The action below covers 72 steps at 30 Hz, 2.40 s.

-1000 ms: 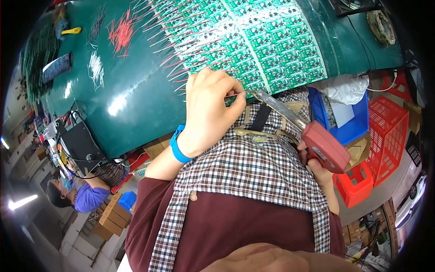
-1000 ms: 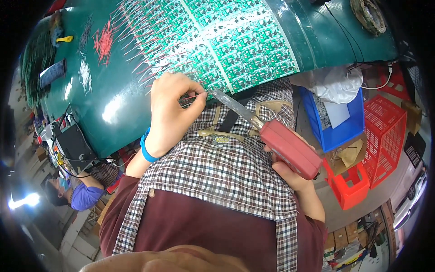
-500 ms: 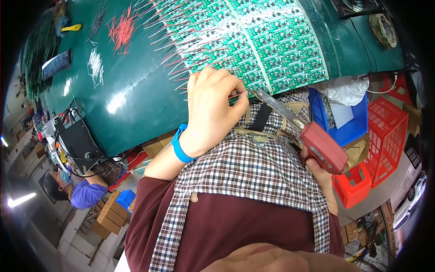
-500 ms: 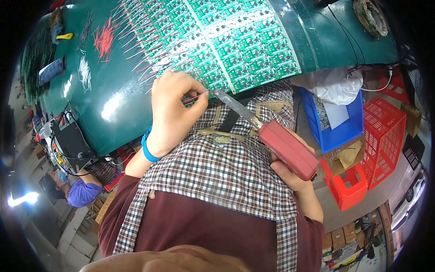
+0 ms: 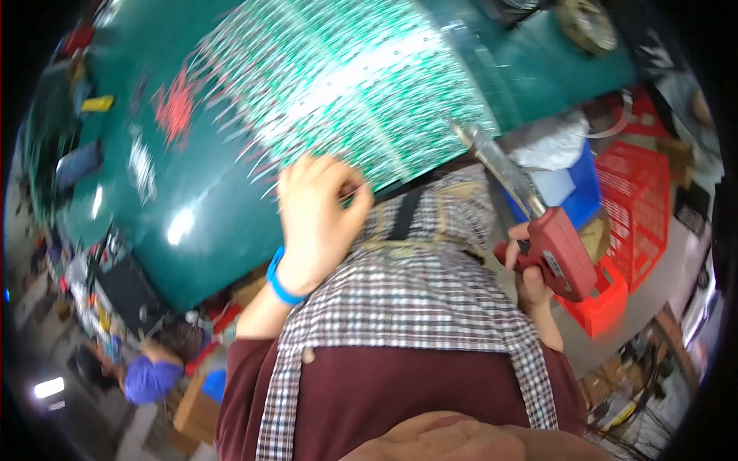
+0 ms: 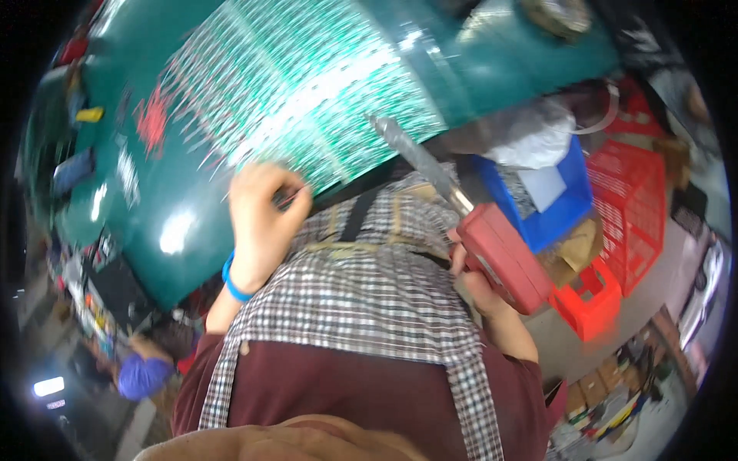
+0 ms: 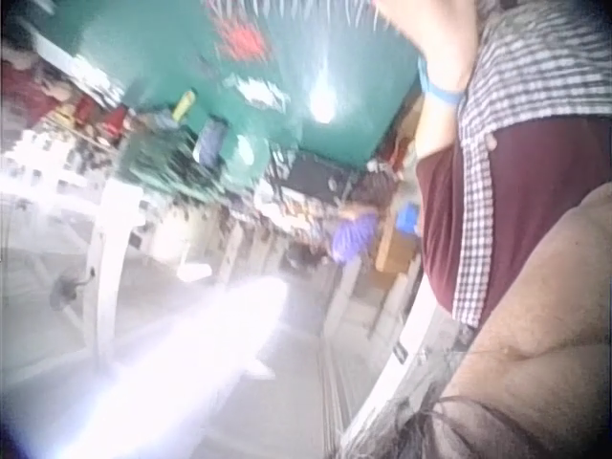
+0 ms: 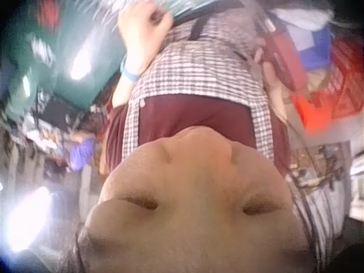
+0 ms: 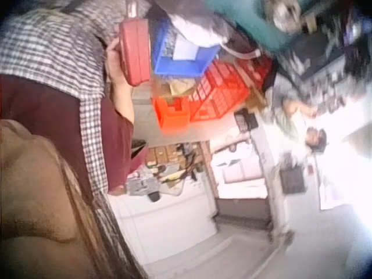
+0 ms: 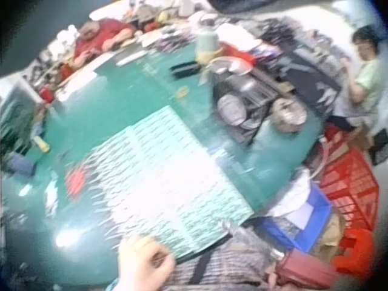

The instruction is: The person solders wires onto circuit board panels using a soldering iron, picking up wires from the workbench by hand and attaching them to the boards.

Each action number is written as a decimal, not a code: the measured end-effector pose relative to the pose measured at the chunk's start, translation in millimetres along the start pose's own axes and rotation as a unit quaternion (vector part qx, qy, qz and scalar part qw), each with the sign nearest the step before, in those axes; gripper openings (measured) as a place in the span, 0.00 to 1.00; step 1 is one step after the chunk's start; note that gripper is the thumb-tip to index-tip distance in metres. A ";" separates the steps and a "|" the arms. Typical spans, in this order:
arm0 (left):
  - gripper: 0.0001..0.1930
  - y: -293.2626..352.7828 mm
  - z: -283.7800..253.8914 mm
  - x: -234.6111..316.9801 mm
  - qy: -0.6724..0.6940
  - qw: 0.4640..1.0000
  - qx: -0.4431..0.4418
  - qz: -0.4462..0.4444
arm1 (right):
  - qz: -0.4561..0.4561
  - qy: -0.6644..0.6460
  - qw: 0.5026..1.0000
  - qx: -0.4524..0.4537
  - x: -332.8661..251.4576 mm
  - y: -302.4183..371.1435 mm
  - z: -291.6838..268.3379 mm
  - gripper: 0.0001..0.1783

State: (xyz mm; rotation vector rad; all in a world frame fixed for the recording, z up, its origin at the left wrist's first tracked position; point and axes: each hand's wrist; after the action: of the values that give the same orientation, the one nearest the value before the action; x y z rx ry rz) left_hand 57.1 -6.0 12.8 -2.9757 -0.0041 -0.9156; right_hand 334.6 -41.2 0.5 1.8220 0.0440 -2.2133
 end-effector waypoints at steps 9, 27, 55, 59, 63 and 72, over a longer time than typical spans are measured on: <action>0.03 -6.0 3.0 7.0 -0.050 0.998 -0.021 0.021 | -0.255 0.171 0.907 0.288 -44.7 -122.4 -47.9 0.12; 0.04 -10.5 -161.5 -264.0 -0.252 0.907 0.287 -0.175 | -0.295 0.333 0.862 0.242 -109.8 -113.6 -7.1 0.16; 0.08 -140.6 -193.5 -307.4 -0.248 0.963 0.060 -0.088 | -0.264 0.292 0.884 0.252 -106.5 -99.7 -2.2 0.16; 0.09 -143.2 -192.3 -310.2 -0.243 0.963 0.100 -0.062 | -0.287 0.292 0.878 0.246 -105.4 -100.6 -4.3 0.15; 0.10 -144.4 -189.6 -310.8 -0.220 0.969 0.108 -0.035 | -0.270 0.255 0.892 0.257 -106.2 -99.7 7.3 0.14; 0.10 -146.5 -192.0 -289.9 -0.238 0.960 0.057 -0.140 | -0.292 0.246 0.890 0.251 -102.7 -96.6 1.3 0.13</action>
State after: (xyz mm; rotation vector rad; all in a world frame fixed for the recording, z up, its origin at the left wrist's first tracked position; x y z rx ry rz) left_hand -292.1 136.7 12.4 -3.0457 -0.4782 -0.1761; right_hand 328.7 71.0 85.6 2.9616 0.1487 -2.1690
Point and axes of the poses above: each hand's wrist, its own y-axis away from the middle knuckle, its own z-axis out of the palm, x = y × z, and after that the axes turned 2 degrees about -y, right-handed
